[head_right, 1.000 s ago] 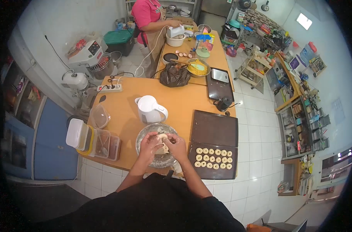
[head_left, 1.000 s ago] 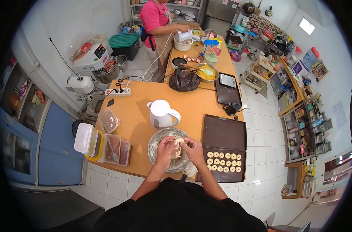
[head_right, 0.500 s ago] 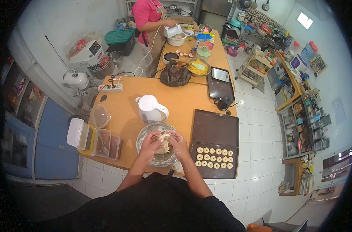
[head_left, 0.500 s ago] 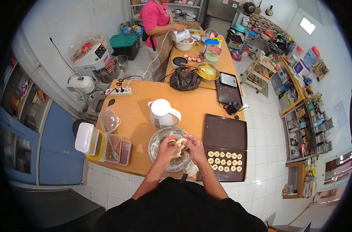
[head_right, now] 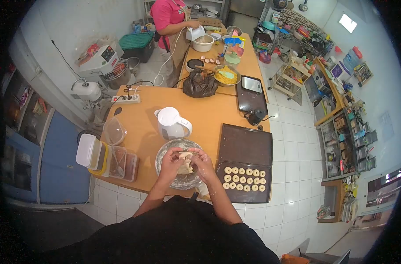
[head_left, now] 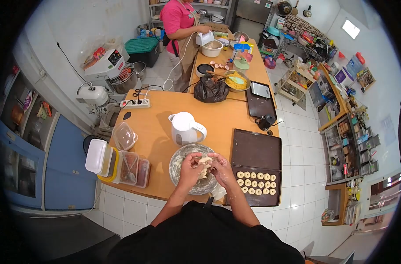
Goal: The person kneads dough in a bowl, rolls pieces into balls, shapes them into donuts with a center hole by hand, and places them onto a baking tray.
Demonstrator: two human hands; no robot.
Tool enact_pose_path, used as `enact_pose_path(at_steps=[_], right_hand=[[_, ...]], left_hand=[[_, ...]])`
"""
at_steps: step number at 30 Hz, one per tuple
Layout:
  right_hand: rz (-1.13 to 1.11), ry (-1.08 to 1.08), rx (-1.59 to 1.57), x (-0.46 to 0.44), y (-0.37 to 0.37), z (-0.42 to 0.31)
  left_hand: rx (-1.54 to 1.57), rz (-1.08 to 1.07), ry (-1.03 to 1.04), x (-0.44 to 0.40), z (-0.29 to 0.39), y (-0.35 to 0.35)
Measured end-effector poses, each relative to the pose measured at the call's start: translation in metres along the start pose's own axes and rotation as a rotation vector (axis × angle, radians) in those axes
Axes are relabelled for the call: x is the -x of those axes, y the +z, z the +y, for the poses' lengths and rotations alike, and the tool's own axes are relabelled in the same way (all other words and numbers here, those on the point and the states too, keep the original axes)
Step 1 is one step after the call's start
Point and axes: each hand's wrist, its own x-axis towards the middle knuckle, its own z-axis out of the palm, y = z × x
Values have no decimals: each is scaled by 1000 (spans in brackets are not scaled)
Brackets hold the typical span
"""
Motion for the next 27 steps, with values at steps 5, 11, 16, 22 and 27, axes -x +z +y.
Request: enact_pose_path(at_steps=[5,11,16,22,27], right_hand=[[-19,17,-46,5,10,-7],[-14,32,-28,6,9,-8],[-13,28,39,3,-2,-1],[-10,21,95,2,-5,1],[-21,28,77,3,-1,-1]], left_hand=[[-17,-19,-20,1,3,0],[24,-37,-35,3,2,-1],[62,-34,-64,2,2,-3],[146,-69,-96,2,1,-6],[240,-96,-138,1,2,-9]])
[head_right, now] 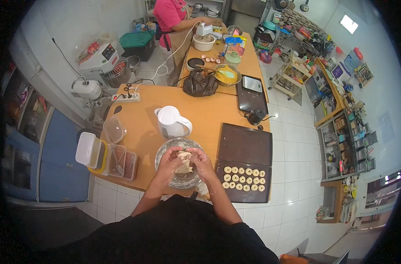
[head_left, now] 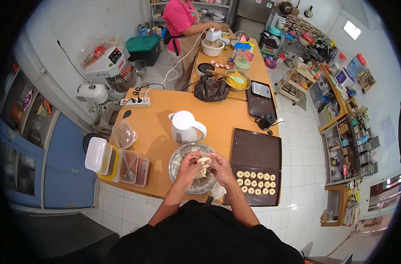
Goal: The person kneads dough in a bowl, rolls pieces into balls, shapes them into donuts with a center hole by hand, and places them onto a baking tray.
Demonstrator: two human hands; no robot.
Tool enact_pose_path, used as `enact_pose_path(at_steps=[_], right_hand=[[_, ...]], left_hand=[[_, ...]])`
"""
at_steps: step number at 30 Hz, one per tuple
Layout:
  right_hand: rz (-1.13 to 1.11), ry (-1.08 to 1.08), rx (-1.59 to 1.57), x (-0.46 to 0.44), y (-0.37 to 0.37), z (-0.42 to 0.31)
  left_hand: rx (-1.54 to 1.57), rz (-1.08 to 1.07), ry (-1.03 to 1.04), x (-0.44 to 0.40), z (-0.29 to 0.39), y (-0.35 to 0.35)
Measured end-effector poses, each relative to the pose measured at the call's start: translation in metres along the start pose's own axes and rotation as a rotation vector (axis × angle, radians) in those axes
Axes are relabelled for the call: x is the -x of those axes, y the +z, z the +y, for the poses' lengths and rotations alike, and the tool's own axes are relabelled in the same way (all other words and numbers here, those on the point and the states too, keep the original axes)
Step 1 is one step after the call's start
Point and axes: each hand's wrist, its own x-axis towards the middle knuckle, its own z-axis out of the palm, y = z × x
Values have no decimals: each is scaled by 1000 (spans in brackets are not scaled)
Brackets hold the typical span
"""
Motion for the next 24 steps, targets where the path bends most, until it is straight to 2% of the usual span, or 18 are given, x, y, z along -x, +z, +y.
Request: enact_pose_path(at_steps=[5,9,15,17,21,24], right_hand=[[-53,23,-93,2,8,-6],[-25,1,-7,-1,6,-1],[51,-86,173,0,8,-5],[36,-89,159,-1,3,-2],[72,-48,131,-2,3,1],[46,-39,177,-2,0,4]], left_hand=[[-34,-32,-1,1,2,1],[-40,-12,-34,-1,-1,-1],[146,12,-168,-2,3,-8],[328,-39,-207,-2,0,-14],[319,-37,-201,-5,-6,-16],[165,57,-195,-6,-8,-13]])
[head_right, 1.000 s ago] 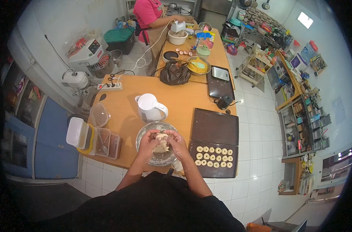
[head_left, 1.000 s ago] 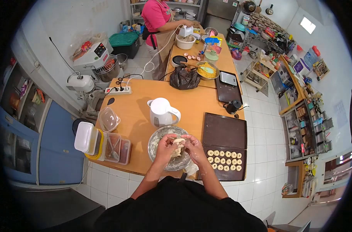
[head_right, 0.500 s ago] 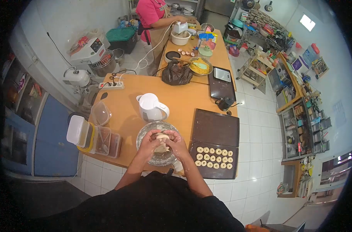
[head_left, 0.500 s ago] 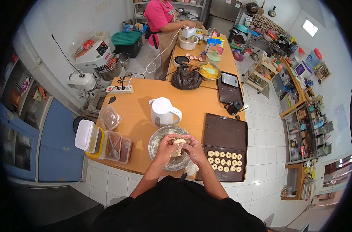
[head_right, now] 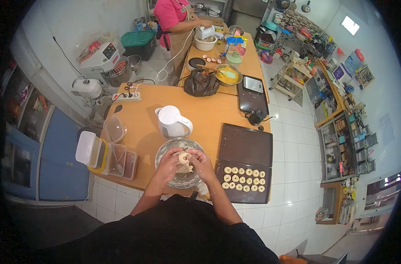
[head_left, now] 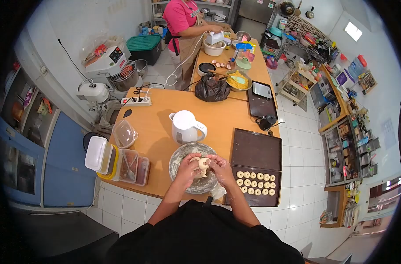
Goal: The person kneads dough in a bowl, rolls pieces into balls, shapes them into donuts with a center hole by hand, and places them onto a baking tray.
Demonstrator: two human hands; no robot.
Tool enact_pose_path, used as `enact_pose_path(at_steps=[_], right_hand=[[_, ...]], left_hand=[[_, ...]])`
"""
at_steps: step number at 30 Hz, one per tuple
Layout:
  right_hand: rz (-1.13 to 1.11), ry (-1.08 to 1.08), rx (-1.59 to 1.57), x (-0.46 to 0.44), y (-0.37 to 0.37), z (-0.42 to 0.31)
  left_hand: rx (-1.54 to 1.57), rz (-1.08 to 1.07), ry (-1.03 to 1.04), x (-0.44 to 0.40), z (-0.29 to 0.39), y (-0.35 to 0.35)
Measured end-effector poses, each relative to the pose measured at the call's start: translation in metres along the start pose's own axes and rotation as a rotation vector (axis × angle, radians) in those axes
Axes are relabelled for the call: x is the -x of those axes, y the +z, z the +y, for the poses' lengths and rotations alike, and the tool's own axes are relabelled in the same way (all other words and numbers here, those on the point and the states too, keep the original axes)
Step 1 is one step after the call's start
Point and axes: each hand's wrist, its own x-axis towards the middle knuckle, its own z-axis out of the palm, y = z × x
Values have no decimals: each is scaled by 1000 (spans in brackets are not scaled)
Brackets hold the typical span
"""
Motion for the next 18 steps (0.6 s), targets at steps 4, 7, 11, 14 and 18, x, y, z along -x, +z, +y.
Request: enact_pose_path(at_steps=[4,7,11,14,18], right_hand=[[-12,-14,14,0,1,1],[-12,-26,23,2,3,-4],[-25,-12,68,3,4,-7],[-39,-26,75,3,4,-7],[-61,-41,105,1,-1,-1]], left_hand=[[-63,-15,63,-5,-6,-4],[36,1,42,-3,-2,0],[-95,29,76,-5,-4,0],[-38,64,44,-4,-3,2],[-48,53,49,0,2,5]])
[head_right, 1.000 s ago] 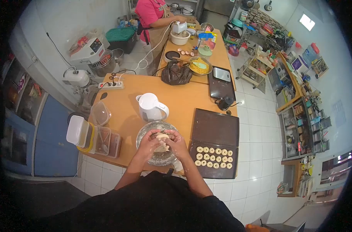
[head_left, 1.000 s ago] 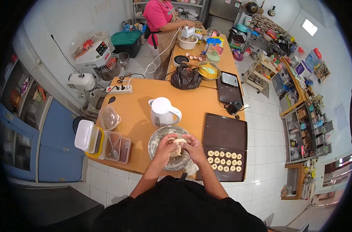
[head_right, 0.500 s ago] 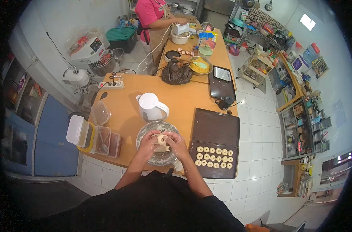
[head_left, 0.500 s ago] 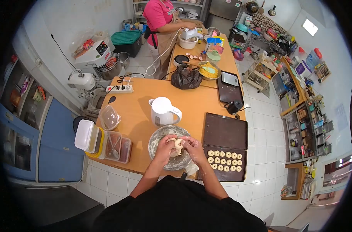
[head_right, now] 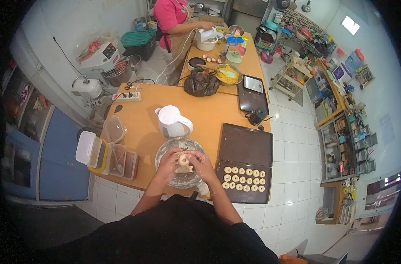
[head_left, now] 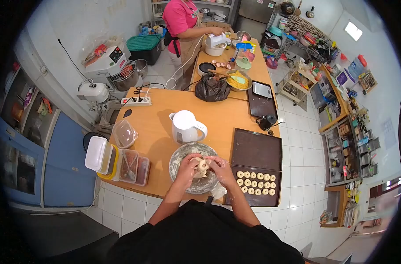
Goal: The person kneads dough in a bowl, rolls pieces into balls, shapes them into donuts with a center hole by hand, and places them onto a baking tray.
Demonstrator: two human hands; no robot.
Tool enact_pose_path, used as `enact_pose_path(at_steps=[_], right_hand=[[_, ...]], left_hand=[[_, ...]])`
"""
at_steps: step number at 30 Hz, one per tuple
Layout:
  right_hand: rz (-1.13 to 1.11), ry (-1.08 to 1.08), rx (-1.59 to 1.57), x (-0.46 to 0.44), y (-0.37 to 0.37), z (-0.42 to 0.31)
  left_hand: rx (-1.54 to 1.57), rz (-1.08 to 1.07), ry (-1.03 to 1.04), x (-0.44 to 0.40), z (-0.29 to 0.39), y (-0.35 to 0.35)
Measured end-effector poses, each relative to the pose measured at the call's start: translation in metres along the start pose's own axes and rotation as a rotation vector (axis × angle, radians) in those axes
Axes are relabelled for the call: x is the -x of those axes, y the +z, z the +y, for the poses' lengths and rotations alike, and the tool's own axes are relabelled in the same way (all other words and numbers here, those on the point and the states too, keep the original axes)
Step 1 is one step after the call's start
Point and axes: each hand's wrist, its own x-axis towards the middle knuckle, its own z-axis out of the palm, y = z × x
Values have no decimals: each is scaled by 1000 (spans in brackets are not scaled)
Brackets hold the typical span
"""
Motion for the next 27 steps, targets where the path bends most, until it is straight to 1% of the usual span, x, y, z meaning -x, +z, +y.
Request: enact_pose_path(at_steps=[2,9,11,15,18,20,21,23,27], right_hand=[[31,123,-303,0,2,-4],[32,112,-287,-3,0,6],[46,72,-146,-4,-1,11],[56,92,-203,-6,1,15],[90,42,-254,-5,5,15],[105,62,-251,-4,6,11],[106,63,-251,-3,6,9],[106,54,-290,-3,8,5],[88,33,-324,-1,7,2]], left_hand=[[47,-29,-19,-1,0,-2],[104,-19,-26,0,-6,0],[151,20,-23,2,-5,3],[147,34,-24,3,-6,5],[191,49,-20,5,-5,4],[287,-25,-113,6,-1,1],[288,-25,-113,8,1,2],[326,-98,-106,12,3,4],[349,-114,-140,9,1,1]])
